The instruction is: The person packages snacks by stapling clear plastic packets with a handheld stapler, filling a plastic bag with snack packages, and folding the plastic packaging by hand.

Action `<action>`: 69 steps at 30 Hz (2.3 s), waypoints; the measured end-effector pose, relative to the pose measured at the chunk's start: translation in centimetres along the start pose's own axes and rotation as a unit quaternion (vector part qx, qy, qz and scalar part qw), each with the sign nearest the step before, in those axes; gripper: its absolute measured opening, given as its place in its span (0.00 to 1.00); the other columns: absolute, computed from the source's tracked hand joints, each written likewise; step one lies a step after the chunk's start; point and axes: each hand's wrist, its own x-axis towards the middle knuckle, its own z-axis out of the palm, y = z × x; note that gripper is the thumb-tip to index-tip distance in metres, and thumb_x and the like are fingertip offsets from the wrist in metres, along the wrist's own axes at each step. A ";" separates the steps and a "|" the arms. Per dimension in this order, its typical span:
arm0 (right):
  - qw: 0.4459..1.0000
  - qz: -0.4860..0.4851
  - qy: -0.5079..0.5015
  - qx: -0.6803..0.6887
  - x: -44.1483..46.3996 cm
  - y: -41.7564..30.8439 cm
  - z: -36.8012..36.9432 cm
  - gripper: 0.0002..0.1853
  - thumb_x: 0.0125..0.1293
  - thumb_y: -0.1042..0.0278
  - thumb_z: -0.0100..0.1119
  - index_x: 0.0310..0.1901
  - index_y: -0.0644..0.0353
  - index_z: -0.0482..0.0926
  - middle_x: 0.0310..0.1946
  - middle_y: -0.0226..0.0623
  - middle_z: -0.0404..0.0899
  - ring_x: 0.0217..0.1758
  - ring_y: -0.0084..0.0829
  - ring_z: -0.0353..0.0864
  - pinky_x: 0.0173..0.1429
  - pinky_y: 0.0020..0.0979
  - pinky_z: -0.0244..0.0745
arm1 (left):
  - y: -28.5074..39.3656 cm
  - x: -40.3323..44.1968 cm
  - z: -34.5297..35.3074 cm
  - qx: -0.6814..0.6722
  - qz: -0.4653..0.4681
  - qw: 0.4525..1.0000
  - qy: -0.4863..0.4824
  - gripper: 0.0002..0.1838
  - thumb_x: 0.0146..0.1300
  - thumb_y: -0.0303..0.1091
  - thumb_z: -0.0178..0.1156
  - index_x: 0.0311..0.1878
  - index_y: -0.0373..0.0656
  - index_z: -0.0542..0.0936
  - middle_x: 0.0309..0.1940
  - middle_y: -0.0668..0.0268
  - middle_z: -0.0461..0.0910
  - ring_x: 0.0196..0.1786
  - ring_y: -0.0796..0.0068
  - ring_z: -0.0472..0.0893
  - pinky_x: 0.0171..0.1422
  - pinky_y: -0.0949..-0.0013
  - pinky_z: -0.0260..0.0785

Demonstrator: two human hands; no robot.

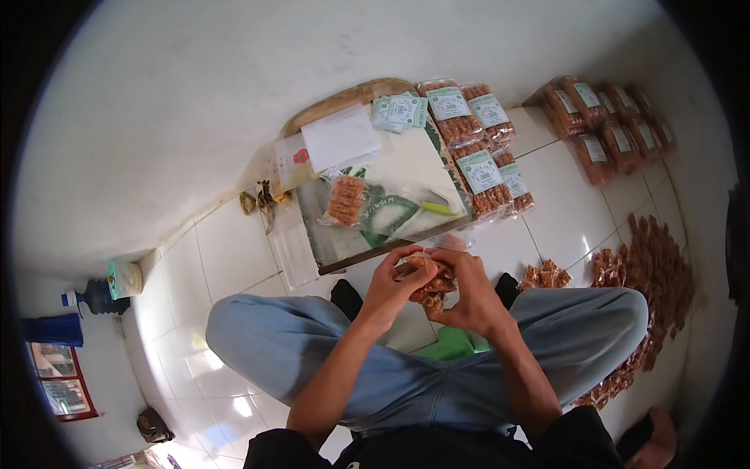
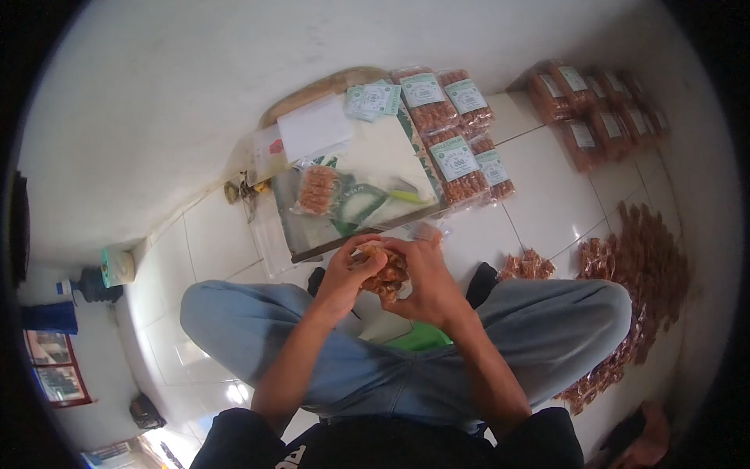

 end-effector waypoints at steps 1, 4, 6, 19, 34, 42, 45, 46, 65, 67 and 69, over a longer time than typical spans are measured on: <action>0.999 -0.034 0.026 0.012 -0.1 0.4 0.9 0.43 0.40 0.71 0.77 0.61 0.57 0.65 0.57 0.45 0.70 0.65 0.48 0.67 0.64 0.41 0.69 | -0.5 0.1 0.0 -0.014 -0.009 0.999 0.037 0.33 0.57 0.44 0.72 0.60 0.39 0.70 0.46 0.60 0.78 0.47 0.75 0.81 0.49 0.73 0.76; 0.996 -0.059 0.057 0.041 -0.3 0.9 2.3 0.43 0.41 0.71 0.77 0.61 0.57 0.65 0.58 0.44 0.70 0.62 0.47 0.70 0.61 0.41 0.71 | -2.2 0.4 -0.3 -0.044 -0.023 0.995 0.087 0.30 0.56 0.43 0.73 0.56 0.38 0.72 0.44 0.61 0.79 0.44 0.75 0.82 0.46 0.74 0.76; 0.995 -0.048 0.064 0.059 -0.5 1.0 2.4 0.42 0.42 0.70 0.76 0.61 0.57 0.65 0.58 0.43 0.71 0.61 0.47 0.71 0.60 0.41 0.71 | -3.0 0.7 -0.3 -0.056 -0.029 0.993 0.098 0.28 0.57 0.43 0.73 0.54 0.38 0.72 0.43 0.61 0.79 0.43 0.76 0.82 0.44 0.73 0.76; 0.960 0.133 0.245 -0.022 -0.3 9.3 -6.5 0.32 0.51 0.76 0.71 0.57 0.70 0.66 0.47 0.46 0.81 0.48 0.35 0.83 0.52 0.32 0.78 | -6.4 7.9 4.9 0.515 0.186 0.808 0.216 0.23 0.50 0.50 0.72 0.41 0.48 0.73 0.39 0.65 0.71 0.40 0.69 0.75 0.38 0.63 0.68; 0.958 0.196 0.119 0.172 0.9 13.4 -3.2 0.37 0.46 0.67 0.76 0.60 0.60 0.69 0.46 0.41 0.81 0.49 0.29 0.81 0.54 0.30 0.77 | -9.1 8.9 5.1 0.627 0.276 0.676 0.272 0.09 0.57 0.34 0.65 0.38 0.49 0.74 0.37 0.64 0.70 0.45 0.60 0.73 0.46 0.56 0.63; 0.941 0.273 -0.093 0.179 0.0 10.7 -3.7 0.39 0.42 0.63 0.78 0.57 0.67 0.71 0.47 0.42 0.82 0.50 0.30 0.81 0.57 0.31 0.75 | -9.4 5.8 3.3 0.511 0.326 0.730 0.317 0.06 0.58 0.34 0.65 0.33 0.48 0.76 0.27 0.66 0.69 0.33 0.63 0.74 0.35 0.59 0.66; 0.935 0.252 -0.106 0.224 -0.4 11.3 -2.8 0.40 0.42 0.63 0.78 0.57 0.68 0.71 0.48 0.41 0.81 0.51 0.31 0.81 0.57 0.31 0.74 | -9.7 4.9 2.7 0.486 0.328 0.742 0.323 0.07 0.58 0.33 0.66 0.33 0.47 0.77 0.25 0.68 0.68 0.30 0.67 0.71 0.33 0.62 0.65; 0.936 0.253 -0.107 0.222 -0.5 11.3 -2.4 0.40 0.42 0.63 0.78 0.57 0.68 0.71 0.48 0.41 0.81 0.51 0.31 0.81 0.57 0.31 0.74 | -9.7 4.6 2.6 0.483 0.328 0.745 0.323 0.06 0.58 0.33 0.67 0.34 0.47 0.78 0.24 0.68 0.67 0.28 0.70 0.70 0.33 0.66 0.64; 0.797 0.331 0.060 0.502 1.9 9.3 4.6 0.16 0.59 0.58 0.66 0.46 0.55 0.79 0.39 0.27 0.83 0.41 0.21 0.79 0.38 0.25 0.68 | -11.1 3.3 1.5 0.439 0.376 0.747 0.329 0.06 0.57 0.27 0.66 0.38 0.44 0.81 0.29 0.65 0.77 0.33 0.66 0.78 0.36 0.63 0.72; 0.733 0.341 0.020 0.589 2.6 9.4 4.3 0.15 0.60 0.55 0.61 0.45 0.52 0.80 0.39 0.27 0.83 0.38 0.22 0.77 0.38 0.25 0.65 | -11.1 3.3 1.3 0.434 0.411 0.730 0.331 0.06 0.56 0.22 0.65 0.37 0.42 0.80 0.26 0.65 0.75 0.27 0.68 0.74 0.32 0.66 0.67; 0.736 0.375 0.017 0.563 2.6 9.3 3.3 0.13 0.62 0.55 0.60 0.44 0.51 0.80 0.39 0.28 0.83 0.39 0.24 0.78 0.37 0.25 0.64 | -10.9 3.4 1.0 0.419 0.415 0.735 0.335 0.06 0.56 0.22 0.64 0.37 0.41 0.80 0.26 0.65 0.75 0.27 0.68 0.74 0.32 0.67 0.68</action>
